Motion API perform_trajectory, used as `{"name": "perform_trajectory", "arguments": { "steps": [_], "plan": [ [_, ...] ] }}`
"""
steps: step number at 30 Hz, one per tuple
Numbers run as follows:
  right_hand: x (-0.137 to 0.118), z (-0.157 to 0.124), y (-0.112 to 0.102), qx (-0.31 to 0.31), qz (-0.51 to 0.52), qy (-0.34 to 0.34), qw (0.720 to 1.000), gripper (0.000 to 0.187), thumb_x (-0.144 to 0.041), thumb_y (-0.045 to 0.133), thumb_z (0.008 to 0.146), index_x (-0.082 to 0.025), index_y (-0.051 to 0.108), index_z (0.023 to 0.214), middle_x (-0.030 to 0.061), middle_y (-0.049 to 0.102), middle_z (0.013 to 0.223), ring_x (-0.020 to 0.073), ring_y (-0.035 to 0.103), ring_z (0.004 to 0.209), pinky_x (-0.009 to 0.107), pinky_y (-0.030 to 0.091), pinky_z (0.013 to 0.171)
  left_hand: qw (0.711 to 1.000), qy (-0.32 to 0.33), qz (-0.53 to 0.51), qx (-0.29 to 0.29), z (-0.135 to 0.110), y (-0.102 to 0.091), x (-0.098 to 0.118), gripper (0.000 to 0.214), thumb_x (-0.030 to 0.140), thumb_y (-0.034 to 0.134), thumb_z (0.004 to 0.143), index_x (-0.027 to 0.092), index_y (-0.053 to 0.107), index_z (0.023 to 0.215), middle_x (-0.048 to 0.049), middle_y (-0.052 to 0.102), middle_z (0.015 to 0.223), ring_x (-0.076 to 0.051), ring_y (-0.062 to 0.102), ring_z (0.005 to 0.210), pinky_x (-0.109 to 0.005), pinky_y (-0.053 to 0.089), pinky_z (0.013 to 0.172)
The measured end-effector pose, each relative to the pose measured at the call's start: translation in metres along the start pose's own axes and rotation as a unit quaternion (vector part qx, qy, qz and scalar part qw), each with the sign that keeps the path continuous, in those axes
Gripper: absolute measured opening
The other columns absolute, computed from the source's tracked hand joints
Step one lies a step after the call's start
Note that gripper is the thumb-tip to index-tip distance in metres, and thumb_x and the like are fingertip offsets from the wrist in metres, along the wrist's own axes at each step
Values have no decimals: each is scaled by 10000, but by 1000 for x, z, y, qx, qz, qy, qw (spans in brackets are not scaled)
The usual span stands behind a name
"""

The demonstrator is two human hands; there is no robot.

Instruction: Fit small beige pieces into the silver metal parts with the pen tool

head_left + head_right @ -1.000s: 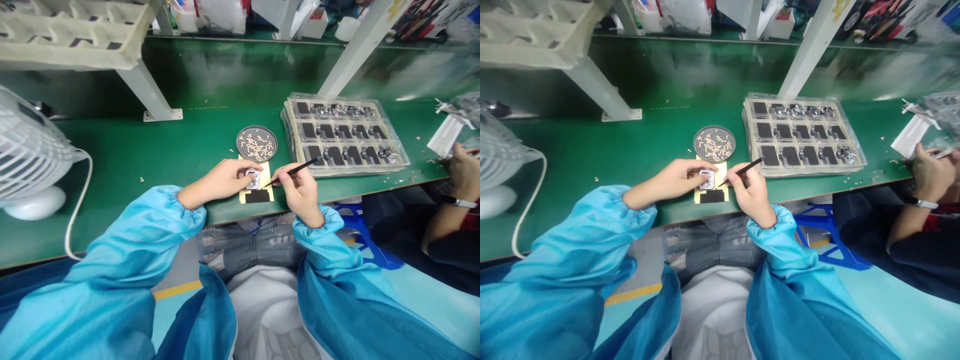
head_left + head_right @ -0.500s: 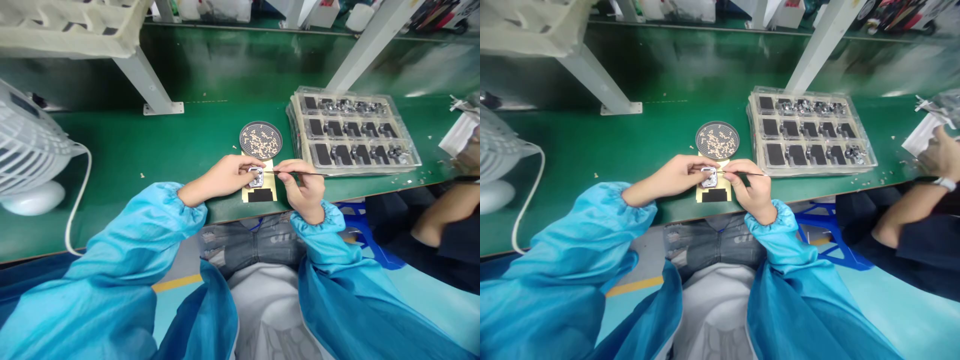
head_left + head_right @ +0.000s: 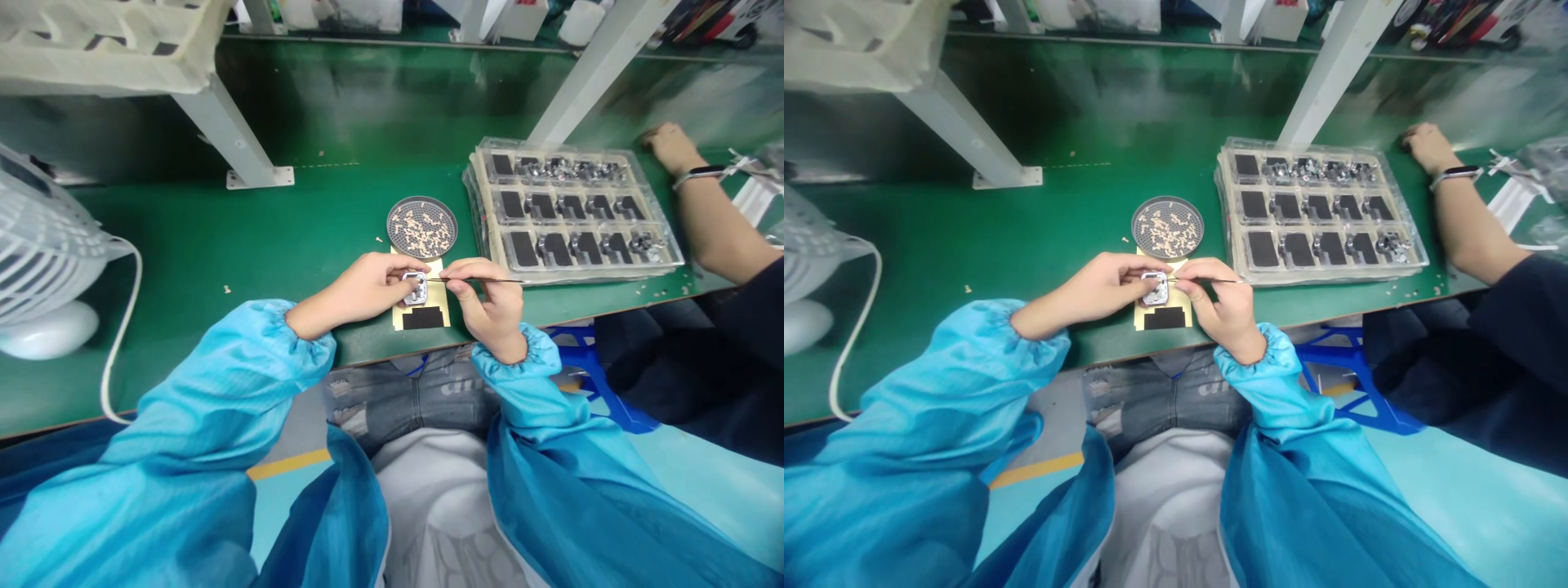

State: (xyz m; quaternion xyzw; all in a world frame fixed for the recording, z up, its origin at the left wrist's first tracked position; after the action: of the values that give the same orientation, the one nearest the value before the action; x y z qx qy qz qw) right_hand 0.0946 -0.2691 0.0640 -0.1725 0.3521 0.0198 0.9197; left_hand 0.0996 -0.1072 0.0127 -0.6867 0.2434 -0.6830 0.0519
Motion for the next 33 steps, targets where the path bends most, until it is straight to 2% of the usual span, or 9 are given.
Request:
{"name": "perform_trajectory", "arguments": {
  "steps": [7,12,16,25,33],
  "plan": [
    [-2,0,-2,5,-3,7,1000,38,-271,681,1007,-244,698,1027,58,779,977,232,757,943,422,634,849,1000,-6,-1,-11,1,1,-3,417,287,661,891,144,762,1269,-93,795,1082,-202,722,881,-297,584,786],
    [-3,-1,-4,12,10,9,1000,35,-259,673,1007,-243,692,1033,60,771,963,233,753,929,429,632,840,999,-7,-2,-53,-1,0,1,453,305,632,927,157,729,1344,-88,780,1204,-211,714,988,-294,571,843],
    [-2,-2,-5,15,18,3,1000,48,-234,684,1000,-244,697,1045,57,770,974,230,754,939,429,630,857,997,-8,23,-67,-2,-2,2,460,313,620,943,178,717,1371,-75,782,1206,-219,710,1025,-305,563,884],
    [1,-3,-4,17,11,16,1000,37,-264,674,1011,-245,689,1039,57,774,982,234,759,948,433,635,860,998,-2,8,-60,-1,0,3,434,307,624,936,181,729,1338,-74,779,1193,-200,716,963,-296,572,845],
    [5,-8,-14,71,35,27,996,52,-294,667,1015,-255,666,1049,54,757,958,238,759,921,432,647,815,1000,-12,-26,4,0,1,-1,351,289,698,845,144,773,1157,-86,780,1008,-173,710,798,-263,570,709]
  ]
}}
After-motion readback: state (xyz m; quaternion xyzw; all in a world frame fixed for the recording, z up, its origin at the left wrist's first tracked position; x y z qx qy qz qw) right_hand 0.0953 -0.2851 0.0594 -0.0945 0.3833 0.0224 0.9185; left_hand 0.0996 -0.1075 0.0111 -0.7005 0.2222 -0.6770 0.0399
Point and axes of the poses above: each hand's wrist, its own z-axis towards the middle knuckle, its own y-axis out of the palm, x = y × z, the point moved 10 cm from there along z, towards the middle knuckle
